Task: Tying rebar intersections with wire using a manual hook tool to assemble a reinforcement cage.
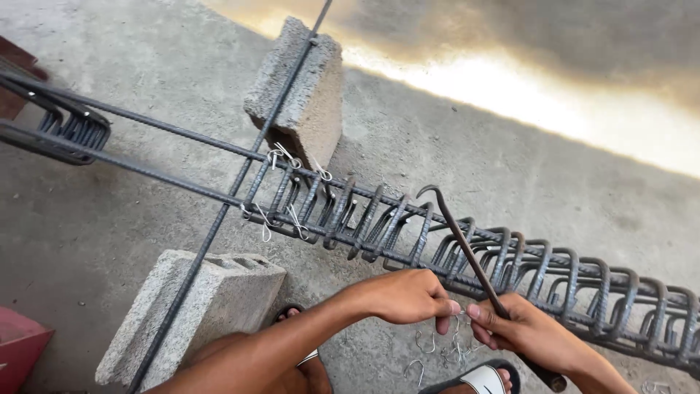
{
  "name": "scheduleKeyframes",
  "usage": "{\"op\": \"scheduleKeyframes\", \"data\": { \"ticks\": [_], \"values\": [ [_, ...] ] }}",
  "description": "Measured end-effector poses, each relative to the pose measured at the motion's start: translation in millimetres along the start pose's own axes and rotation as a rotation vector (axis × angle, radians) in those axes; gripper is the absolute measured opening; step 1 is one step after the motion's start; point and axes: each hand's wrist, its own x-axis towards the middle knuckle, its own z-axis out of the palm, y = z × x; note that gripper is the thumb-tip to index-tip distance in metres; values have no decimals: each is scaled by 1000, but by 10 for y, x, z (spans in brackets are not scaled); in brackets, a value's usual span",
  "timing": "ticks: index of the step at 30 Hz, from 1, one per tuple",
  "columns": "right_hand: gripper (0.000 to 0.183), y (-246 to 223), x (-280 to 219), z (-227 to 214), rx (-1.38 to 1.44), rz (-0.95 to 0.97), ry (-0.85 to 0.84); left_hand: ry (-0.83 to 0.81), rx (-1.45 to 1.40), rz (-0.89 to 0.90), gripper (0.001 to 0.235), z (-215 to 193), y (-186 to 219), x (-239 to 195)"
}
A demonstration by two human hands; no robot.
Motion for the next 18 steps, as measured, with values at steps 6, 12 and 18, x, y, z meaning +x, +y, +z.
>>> {"op": "scheduleKeyframes", "data": {
  "ticks": [6,12,18],
  "values": [
    [54,-207,-195,197,-242,73,135,27,199,-67,43,132,186,-144],
    [51,-343,-368,252,-268,66,76,46,237,-18,38,280,99,-139],
    [52,-351,-446,427,-405,45,114,117,370,-43,38,452,192,-320]
  ]
}}
